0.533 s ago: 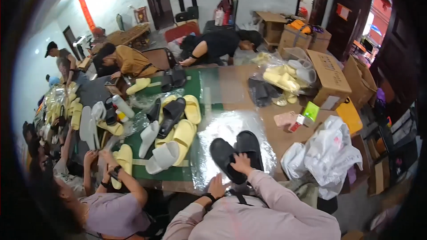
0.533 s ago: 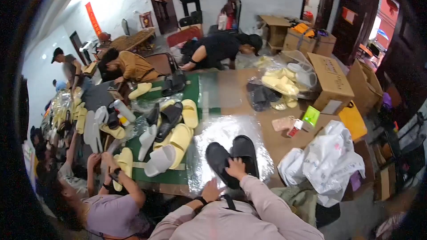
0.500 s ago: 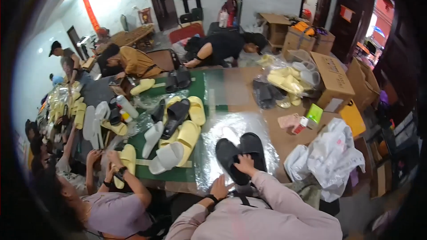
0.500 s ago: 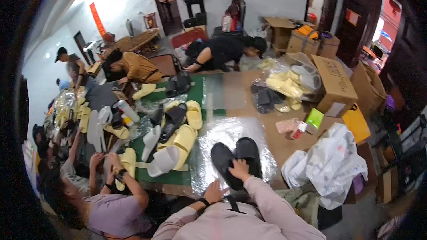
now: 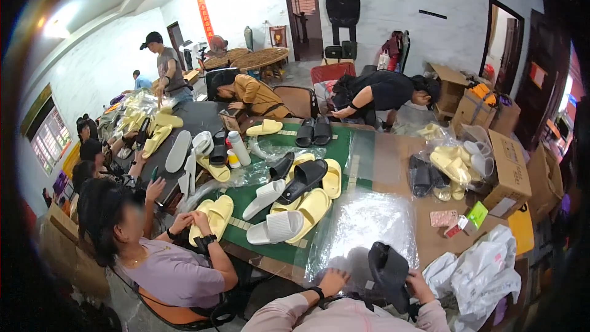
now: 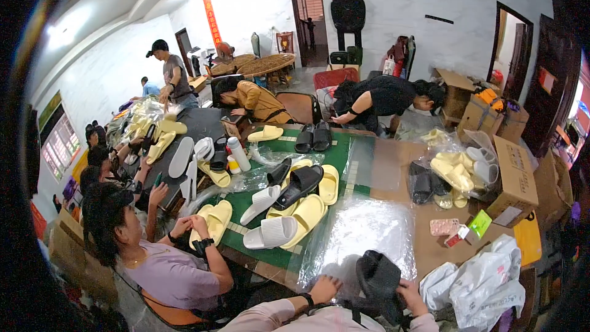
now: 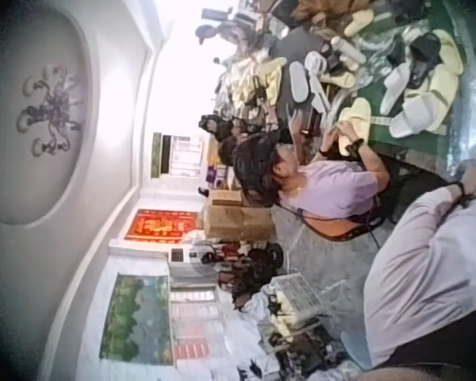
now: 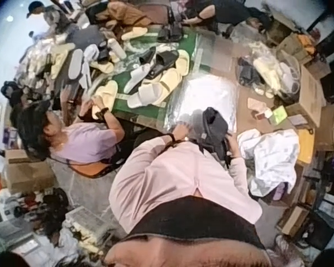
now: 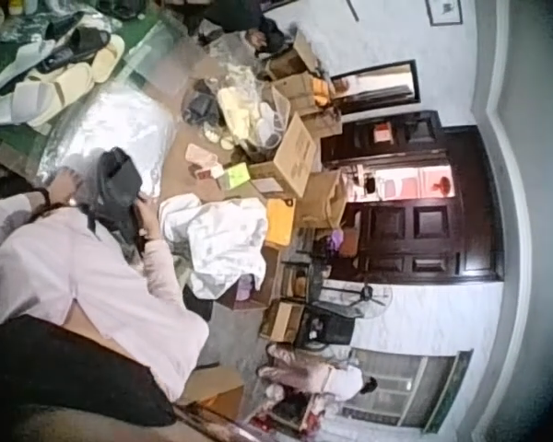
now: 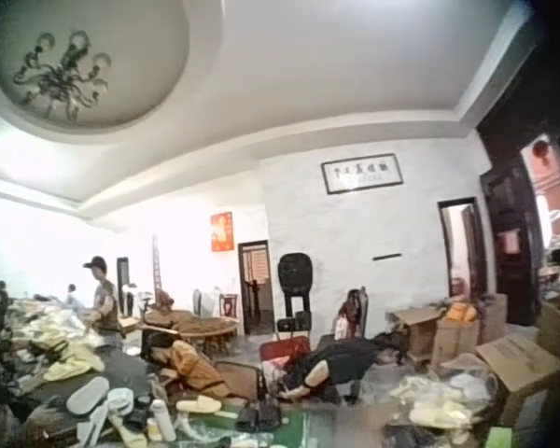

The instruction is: Packaging finished slides and sandals into plastic bags and preparing them for shipping.

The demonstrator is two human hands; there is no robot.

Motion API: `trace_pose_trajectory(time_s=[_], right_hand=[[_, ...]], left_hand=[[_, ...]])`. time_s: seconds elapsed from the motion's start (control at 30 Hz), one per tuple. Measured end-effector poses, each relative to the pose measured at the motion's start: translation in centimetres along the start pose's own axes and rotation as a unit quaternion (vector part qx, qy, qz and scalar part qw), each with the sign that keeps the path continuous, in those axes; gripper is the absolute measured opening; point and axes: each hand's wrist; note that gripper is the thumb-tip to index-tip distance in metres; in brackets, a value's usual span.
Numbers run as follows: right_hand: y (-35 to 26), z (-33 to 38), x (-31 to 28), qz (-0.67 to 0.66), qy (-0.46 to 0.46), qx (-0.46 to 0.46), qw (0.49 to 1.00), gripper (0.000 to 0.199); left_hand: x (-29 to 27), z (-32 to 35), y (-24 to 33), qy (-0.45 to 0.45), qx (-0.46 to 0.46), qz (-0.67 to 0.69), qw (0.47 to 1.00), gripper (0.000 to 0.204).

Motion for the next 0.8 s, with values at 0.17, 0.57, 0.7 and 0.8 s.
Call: trace_pose_trajectory(time_s=[0.17,0.57,0.7,0.8], right_hand=[[-3.2,2.6,2.0,-0.124,-0.146,0.09,0.977,0.023],[0.5,-0.6,1.4,0.036,-0.081,0.052,0.995,0.018],[3.9,-1.5,0.6,0.081,0.049,0.003,0.996,0.02],[3.6,-1.6,1.1,0.139,0.092,-0.053,0.985,0.023]], left_hand=[[-1.4,-2.8,-1.5,0.138,-0.14,0.178,0.964,0.014],[-8.1,-7.1,-0.2,0.23,-0.245,0.421,0.843,0.015],[-6.7,-7.9,0.7,0.243,-0.188,0.383,0.871,0.016],[-7.8,-7.9,1.8,0.274,-0.13,0.273,0.913,0.018]])
Point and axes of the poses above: each hand's wrist, its own z-axis away from the middle knuckle, its own x-axis out of the palm, y = z × x, and after that the axes turned 3 degrees about z, right-handed
